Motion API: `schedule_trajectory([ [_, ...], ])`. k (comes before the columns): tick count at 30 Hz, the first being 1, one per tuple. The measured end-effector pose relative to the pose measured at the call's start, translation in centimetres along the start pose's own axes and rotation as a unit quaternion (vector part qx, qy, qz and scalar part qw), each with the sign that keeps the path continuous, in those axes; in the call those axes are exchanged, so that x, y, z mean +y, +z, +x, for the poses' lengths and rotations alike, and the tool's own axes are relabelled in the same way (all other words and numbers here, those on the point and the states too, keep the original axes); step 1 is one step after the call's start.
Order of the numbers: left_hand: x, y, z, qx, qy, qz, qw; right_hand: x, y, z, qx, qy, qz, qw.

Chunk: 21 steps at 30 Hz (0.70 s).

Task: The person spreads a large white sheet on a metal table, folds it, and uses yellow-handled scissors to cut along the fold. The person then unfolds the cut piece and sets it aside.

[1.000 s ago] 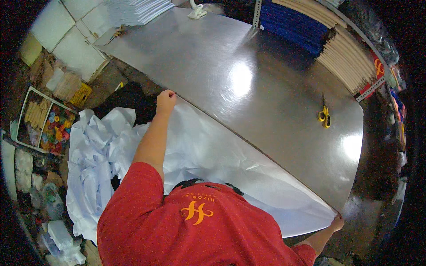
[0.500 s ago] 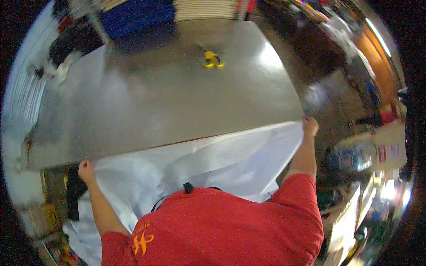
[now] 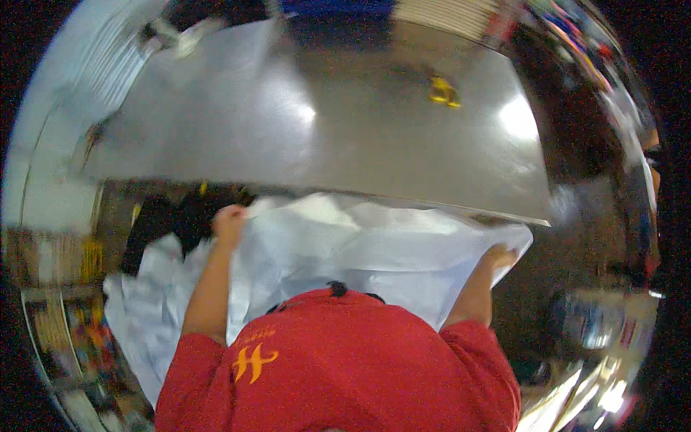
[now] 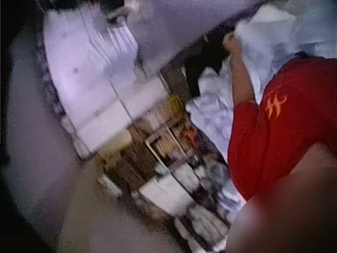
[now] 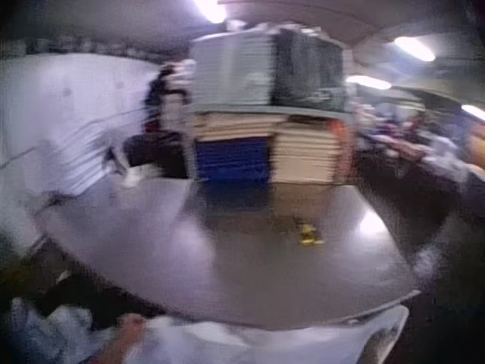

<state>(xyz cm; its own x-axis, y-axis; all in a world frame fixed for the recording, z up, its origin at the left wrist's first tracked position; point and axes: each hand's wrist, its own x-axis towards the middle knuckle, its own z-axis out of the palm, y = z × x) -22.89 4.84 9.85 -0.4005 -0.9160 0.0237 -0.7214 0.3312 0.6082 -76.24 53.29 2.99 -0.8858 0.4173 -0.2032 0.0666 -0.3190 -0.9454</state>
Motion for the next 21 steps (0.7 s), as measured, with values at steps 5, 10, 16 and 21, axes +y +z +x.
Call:
schedule_trajectory([
  [5,4.1,0.9,-5.1,-0.089,0.069,-0.051,0.992,11.2,6.0,-29.2,-0.557,0.081,-0.237,0.792],
  [10,5.8,-1.7,-6.9,-0.088,0.048,-0.145,0.984,4.3,13.5,-46.9,-0.817,-0.181,-0.277,0.472],
  [16,2.6,-4.9,-11.3,-0.022,0.02,-0.127,0.991,0.9,13.3,-55.7,-0.824,-0.267,-0.388,0.315],
  [21,-1.1,-7.2,-14.5,-0.047,0.027,-0.212,0.976,0.3,12.8,-57.9,-0.818,-0.336,-0.335,0.326],
])
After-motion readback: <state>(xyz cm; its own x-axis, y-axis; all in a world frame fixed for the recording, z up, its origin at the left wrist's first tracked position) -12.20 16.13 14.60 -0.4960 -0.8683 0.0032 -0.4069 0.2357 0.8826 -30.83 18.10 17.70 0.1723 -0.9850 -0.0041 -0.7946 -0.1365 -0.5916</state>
